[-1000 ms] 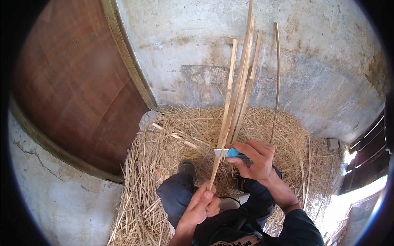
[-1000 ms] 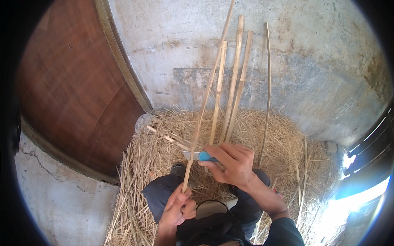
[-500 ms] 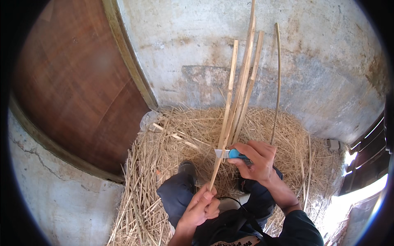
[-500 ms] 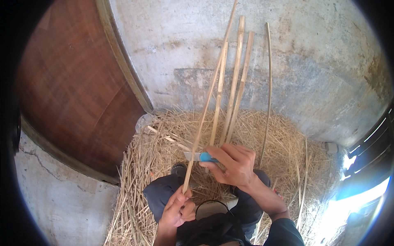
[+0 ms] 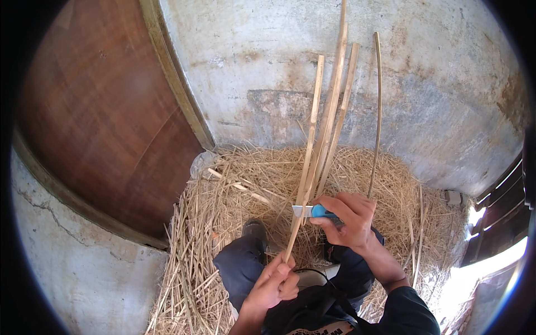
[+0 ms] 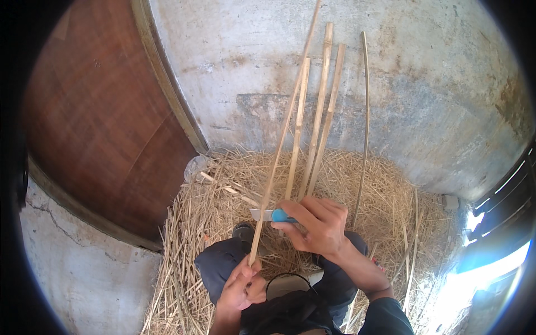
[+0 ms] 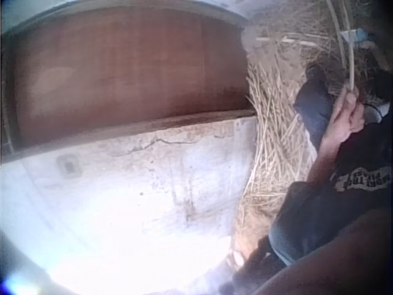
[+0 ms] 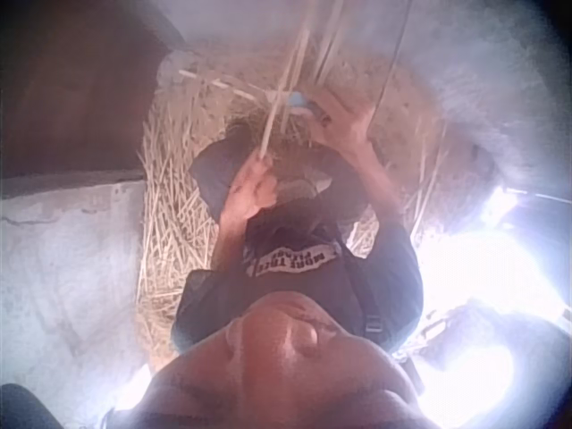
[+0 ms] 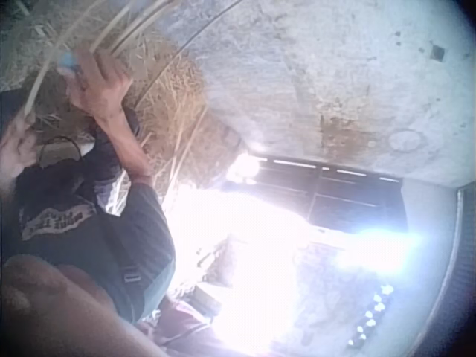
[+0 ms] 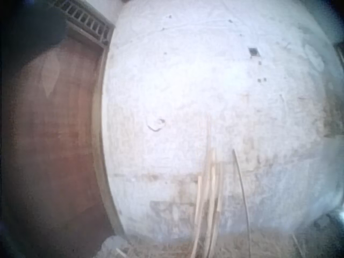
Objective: The person sits on a straw-covered floor and uses a utility knife to shave the surface of long bamboo strips. They hold the strips in their left hand and scrape the knife along the length of the wood to remove the outer layer, occasionally rotating the strip to work on different sides.
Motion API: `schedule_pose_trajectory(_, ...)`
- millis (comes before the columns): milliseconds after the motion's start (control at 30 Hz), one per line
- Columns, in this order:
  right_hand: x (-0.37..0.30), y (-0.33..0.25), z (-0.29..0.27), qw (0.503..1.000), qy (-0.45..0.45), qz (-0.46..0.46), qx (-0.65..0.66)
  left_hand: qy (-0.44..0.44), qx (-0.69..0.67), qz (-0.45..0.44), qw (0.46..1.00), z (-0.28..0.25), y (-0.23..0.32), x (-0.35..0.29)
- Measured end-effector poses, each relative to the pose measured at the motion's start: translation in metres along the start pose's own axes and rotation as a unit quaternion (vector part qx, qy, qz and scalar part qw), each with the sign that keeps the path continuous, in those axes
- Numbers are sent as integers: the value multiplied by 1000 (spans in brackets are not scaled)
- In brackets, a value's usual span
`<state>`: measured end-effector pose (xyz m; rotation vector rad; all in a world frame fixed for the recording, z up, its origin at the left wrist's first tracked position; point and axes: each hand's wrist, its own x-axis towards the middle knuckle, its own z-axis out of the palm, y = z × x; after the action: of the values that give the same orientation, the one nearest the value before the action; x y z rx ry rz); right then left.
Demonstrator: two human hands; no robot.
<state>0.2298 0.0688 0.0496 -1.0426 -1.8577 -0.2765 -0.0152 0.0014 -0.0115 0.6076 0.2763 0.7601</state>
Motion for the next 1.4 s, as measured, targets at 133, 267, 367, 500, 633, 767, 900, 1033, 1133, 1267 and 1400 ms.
schedule_pose_trajectory(133,-1,3,5,1000,14,4,2,187,522,214,804,11,-5,14)
schedule_pose_trajectory(267,-3,6,5,1000,19,13,8,166,445,192,859,12,-1,14)
schedule_pose_trajectory(367,1,3,4,999,31,10,14,-2,-11,13,1000,0,1,6)
schedule_pose_trajectory(500,1,1,1,1000,14,9,2,-16,-108,-26,994,-6,-1,2)
schedule_pose_trajectory(633,-5,8,5,1000,7,27,-4,231,578,232,748,12,0,17)
schedule_pose_trajectory(767,-3,9,2,999,10,34,8,251,609,244,711,13,-3,19)
schedule_pose_trajectory(900,-1,12,-2,993,-6,41,110,103,266,145,947,-4,-9,15)
schedule_pose_trajectory(1033,-5,10,2,984,-72,68,150,123,271,147,943,-1,-15,21)
schedule_pose_trajectory(1133,-17,8,3,970,-132,115,166,226,493,220,811,0,-11,29)
schedule_pose_trajectory(1267,-31,23,9,899,-101,309,292,295,565,245,730,2,-4,33)
schedule_pose_trajectory(1400,1,-3,9,901,-76,313,290,299,584,238,716,-1,-12,32)
